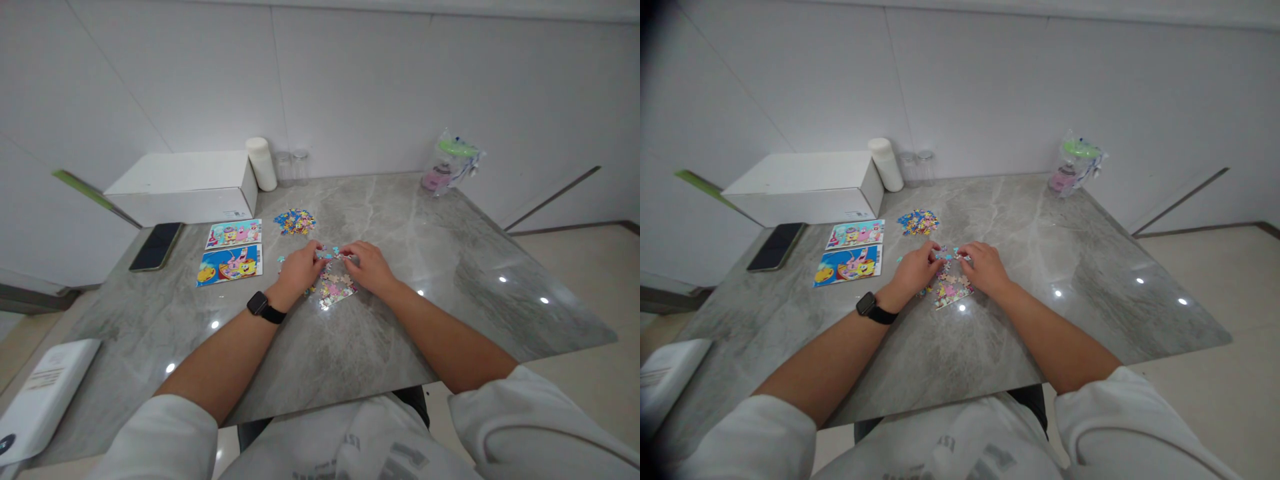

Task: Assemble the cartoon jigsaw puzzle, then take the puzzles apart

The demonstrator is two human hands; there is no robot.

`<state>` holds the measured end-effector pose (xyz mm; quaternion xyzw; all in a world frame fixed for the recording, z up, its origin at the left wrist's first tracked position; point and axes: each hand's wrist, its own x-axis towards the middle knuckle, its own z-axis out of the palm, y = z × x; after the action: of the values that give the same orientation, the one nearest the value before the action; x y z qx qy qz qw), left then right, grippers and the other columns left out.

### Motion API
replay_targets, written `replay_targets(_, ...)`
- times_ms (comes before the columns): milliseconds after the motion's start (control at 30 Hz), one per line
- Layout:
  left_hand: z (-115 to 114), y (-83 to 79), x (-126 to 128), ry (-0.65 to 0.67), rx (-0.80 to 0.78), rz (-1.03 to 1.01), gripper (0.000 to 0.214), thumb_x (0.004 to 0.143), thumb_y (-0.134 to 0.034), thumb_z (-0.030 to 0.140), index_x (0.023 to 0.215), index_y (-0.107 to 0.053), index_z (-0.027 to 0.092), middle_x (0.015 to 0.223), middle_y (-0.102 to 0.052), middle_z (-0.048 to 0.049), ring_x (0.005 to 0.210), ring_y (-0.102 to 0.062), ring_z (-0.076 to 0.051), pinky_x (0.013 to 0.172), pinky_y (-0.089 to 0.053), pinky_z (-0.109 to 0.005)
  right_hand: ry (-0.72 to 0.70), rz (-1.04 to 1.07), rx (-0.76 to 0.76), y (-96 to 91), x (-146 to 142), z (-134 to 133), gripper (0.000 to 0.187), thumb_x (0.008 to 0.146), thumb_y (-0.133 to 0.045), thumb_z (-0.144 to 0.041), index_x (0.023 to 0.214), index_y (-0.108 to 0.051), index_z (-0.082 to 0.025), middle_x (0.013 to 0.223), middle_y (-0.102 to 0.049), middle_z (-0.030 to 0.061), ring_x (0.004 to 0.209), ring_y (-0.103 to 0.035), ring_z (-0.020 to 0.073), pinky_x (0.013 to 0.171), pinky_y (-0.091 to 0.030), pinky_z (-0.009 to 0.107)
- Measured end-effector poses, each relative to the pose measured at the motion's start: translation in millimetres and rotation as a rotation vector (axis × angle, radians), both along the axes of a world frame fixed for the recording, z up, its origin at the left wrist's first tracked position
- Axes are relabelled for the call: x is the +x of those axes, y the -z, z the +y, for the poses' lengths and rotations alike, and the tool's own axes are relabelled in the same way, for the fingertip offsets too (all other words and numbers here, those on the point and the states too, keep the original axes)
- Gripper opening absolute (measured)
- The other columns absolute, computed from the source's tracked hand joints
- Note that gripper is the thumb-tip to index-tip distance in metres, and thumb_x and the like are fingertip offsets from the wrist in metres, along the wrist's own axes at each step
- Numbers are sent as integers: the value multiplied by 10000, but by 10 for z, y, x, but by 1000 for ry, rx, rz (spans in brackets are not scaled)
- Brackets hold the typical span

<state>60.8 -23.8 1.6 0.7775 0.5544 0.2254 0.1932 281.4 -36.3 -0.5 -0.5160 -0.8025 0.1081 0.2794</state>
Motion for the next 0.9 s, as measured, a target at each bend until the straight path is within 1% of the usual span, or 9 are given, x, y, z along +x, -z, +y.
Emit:
replay_targets(67, 5, -45, -33, -10, 46, 65, 266, 1000, -644, 348, 1227, -621, 212, 855, -740, -31, 777, -689, -220, 697, -461, -315, -34, -68, -36, -67, 53, -1, 139, 973, -648, -221, 1069, -748, -216, 1020, -753, 70, 966, -677, 226, 906, -479, 347)
replay_targets(100, 12, -65, -53, 24, 66, 79, 245, 1007, -631, 364, 1200, -634, 213, 856, -734, -33, 778, -683, -218, 704, -466, -317, -66, -105, -63, -100, 82, -3, 130, 964, -668, -227, 1061, -754, -216, 1001, -750, 66, 939, -675, 219, 882, -477, 336)
replay_targets(267, 67, -119, -161, 470, 141, 123, 148, 974, -667, 316, 1074, -726, 223, 1047, -725, -59, 973, -678, -220, 848, -506, -322, -246, -271, -165, -185, 179, -31, 183, 893, -780, -259, 1072, -777, -225, 1017, -730, 69, 966, -671, 228, 865, -471, 320)
replay_targets(367, 89, -105, -194, 572, 127, 179, 160, 978, -651, 282, 1089, -755, 232, 1116, -712, -70, 1024, -674, -221, 878, -511, -321, -275, -310, -206, -161, 186, -36, 159, 888, -776, -234, 1047, -784, -225, 1016, -706, 68, 974, -664, 232, 864, -469, 321)
replay_targets(500, 91, -81, -189, 585, 125, 216, 159, 994, -629, 293, 1061, -757, 228, 1075, -722, -69, 1016, -671, -225, 875, -507, -327, -278, -265, -245, -105, 188, -10, 111, 871, -785, -213, 979, -770, -196, 1010, -686, 70, 957, -648, 220, 859, -465, 314)
replay_targets(633, 70, -105, -163, 534, 115, 178, 122, 976, -643, 290, 994, -732, 207, 996, -724, -66, 939, -663, -222, 847, -504, -337, -268, -177, -275, -102, 195, 15, 70, 845, -779, -159, 888, -739, -196, 919, -695, 36, 870, -635, 190, 801, -452, 294)
replay_targets(733, 45, -110, -136, 478, 132, 141, 125, 987, -617, 290, 999, -713, 211, 988, -719, -66, 936, -661, -219, 857, -504, -336, -234, -142, -307, -115, 199, 13, 105, 842, -777, -164, 930, -744, -211, 882, -710, 16, 797, -631, 177, 750, -444, 288)
replay_targets(833, 16, -71, -94, 396, 194, 162, 150, 1005, -566, 258, 1052, -703, 219, 1039, -715, -83, 1011, -658, -236, 896, -508, -351, -249, -174, -281, -100, 205, 0, 183, 824, -802, -180, 997, -762, -226, 968, -726, 38, 868, -652, 202, 790, -467, 305)
replay_targets(900, -3, -28, -61, 357, 225, 199, 175, 1012, -541, 235, 1082, -701, 218, 1075, -710, -95, 1050, -655, -246, 916, -514, -361, -269, -202, -262, -80, 207, -8, 186, 814, -805, -176, 988, -774, -235, 995, -720, 46, 915, -655, 215, 820, -476, 314)
